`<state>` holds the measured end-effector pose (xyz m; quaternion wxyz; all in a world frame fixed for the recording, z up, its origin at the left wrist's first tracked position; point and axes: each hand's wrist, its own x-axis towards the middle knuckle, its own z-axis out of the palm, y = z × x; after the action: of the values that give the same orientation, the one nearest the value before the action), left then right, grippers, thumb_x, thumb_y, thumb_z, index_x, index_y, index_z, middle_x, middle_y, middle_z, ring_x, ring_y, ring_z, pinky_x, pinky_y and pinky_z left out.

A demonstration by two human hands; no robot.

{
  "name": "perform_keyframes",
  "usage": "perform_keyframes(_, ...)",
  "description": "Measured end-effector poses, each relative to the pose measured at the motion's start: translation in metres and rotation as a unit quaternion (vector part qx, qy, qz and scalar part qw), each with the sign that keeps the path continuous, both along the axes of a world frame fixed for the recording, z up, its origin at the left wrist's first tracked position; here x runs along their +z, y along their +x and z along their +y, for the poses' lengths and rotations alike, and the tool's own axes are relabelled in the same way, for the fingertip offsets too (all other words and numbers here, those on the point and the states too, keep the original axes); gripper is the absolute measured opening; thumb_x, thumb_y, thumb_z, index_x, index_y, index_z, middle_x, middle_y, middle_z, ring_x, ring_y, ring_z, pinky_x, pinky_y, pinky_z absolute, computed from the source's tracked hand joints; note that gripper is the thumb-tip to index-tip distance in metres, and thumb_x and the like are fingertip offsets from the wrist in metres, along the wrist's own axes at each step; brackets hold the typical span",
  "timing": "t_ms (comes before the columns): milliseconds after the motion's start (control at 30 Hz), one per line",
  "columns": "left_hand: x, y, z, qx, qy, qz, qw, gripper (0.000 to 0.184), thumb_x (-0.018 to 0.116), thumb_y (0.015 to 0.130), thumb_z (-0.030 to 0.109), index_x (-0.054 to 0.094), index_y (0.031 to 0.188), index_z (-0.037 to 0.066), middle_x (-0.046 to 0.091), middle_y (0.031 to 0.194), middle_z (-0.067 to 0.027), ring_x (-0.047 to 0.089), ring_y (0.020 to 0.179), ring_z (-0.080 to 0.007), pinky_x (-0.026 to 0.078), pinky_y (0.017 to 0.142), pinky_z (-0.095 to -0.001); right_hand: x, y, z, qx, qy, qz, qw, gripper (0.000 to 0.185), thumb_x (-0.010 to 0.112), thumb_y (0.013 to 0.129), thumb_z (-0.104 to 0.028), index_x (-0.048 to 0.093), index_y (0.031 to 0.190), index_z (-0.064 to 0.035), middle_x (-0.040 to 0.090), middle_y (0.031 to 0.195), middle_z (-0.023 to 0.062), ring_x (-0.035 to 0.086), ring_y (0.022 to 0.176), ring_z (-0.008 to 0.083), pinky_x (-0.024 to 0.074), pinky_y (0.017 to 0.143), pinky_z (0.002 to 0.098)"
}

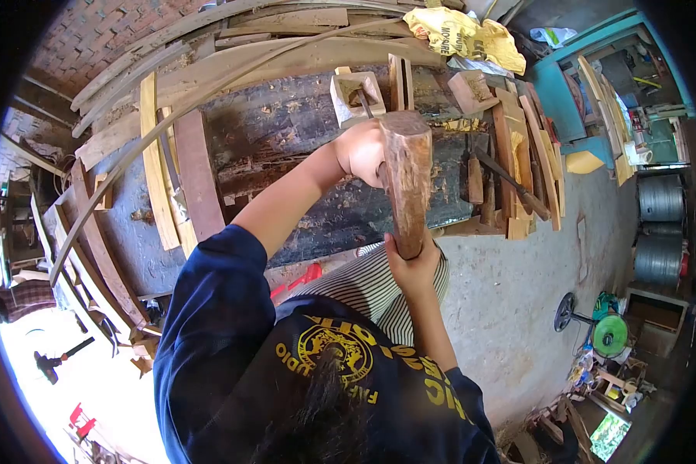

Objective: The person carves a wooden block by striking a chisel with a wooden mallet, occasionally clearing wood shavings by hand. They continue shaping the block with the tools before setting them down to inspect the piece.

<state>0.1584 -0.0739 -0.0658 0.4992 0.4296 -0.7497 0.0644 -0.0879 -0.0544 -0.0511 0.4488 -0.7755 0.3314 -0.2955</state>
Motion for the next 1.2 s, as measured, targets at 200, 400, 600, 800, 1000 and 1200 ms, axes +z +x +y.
perform_keyframes(200, -0.016, 0.002, -0.006, -0.038, 0.105, 0.003, 0.994, 0.039, 0.075, 0.052, 0.027, 0.063, 0.086, 0.012, 0.061, 0.078, -0.0091, 0.060, 0.072, -0.0318, 0.050, 0.065, -0.0401, -0.026, 0.002, -0.003, 0.025, -0.047, -0.054, 0.997, 0.029, 0.070, 0.068, -0.009, 0.059, 0.093, 0.0010, 0.065, 0.075, 0.0140, 0.066, 0.066, 0.0248, 0.0508, 0.061, 0.0300)
perform_keyframes(400, -0.011, 0.012, -0.006, -0.039, 0.068, -0.036, 0.996, 0.041, 0.075, 0.050, 0.028, 0.063, 0.085, 0.010, 0.062, 0.078, -0.0088, 0.060, 0.073, -0.0321, 0.050, 0.067, -0.0412, 0.012, -0.005, 0.001, 0.095, -0.243, 0.084, 0.962, 0.023, 0.067, 0.070, -0.009, 0.056, 0.088, -0.0010, 0.064, 0.074, 0.0145, 0.065, 0.065, 0.0272, 0.0500, 0.061, 0.0318)
perform_keyframes(600, -0.016, 0.006, 0.003, -0.094, 0.132, 0.174, 0.971, 0.041, 0.080, 0.064, 0.038, 0.065, 0.086, 0.007, 0.065, 0.087, -0.0064, 0.062, 0.077, -0.0270, 0.050, 0.072, -0.0360, -0.012, -0.004, 0.005, 0.028, -0.012, 0.051, 0.998, 0.022, 0.068, 0.073, -0.007, 0.058, 0.092, -0.0003, 0.064, 0.072, 0.0111, 0.065, 0.064, 0.0207, 0.0491, 0.060, 0.0274)
perform_keyframes(800, -0.012, 0.019, 0.006, -0.027, -0.135, 0.157, 0.978, 0.028, 0.075, 0.072, 0.030, 0.057, 0.070, 0.008, 0.058, 0.060, -0.0039, 0.058, 0.053, -0.0208, 0.048, 0.053, -0.0341, -0.022, -0.042, 0.016, 0.004, 0.047, 0.027, 0.999, 0.027, 0.071, 0.073, -0.006, 0.059, 0.096, 0.0025, 0.065, 0.076, 0.0131, 0.064, 0.073, 0.0127, 0.0497, 0.064, 0.0270)
perform_keyframes(1000, -0.016, 0.037, 0.024, 0.016, -0.239, 0.387, 0.891, 0.016, 0.061, 0.085, 0.007, 0.050, 0.074, 0.006, 0.054, 0.063, -0.0060, 0.054, 0.057, -0.0203, 0.048, 0.061, -0.0407, -0.035, -0.065, 0.018, -0.119, 0.115, 0.126, 0.978, 0.025, 0.072, 0.075, -0.014, 0.055, 0.084, 0.0014, 0.062, 0.074, 0.0104, 0.057, 0.067, 0.0131, 0.0463, 0.062, 0.0282)
perform_keyframes(1200, 0.011, 0.051, 0.023, 0.117, -0.327, 0.509, 0.788, 0.010, 0.052, 0.076, 0.004, 0.045, 0.081, 0.009, 0.048, 0.061, -0.0072, 0.050, 0.055, -0.0207, 0.048, 0.062, -0.0433, -0.056, -0.079, 0.018, -0.194, 0.219, 0.071, 0.954, 0.031, 0.074, 0.074, -0.016, 0.056, 0.091, 0.0034, 0.061, 0.074, 0.0100, 0.057, 0.068, 0.0146, 0.0465, 0.063, 0.0289)
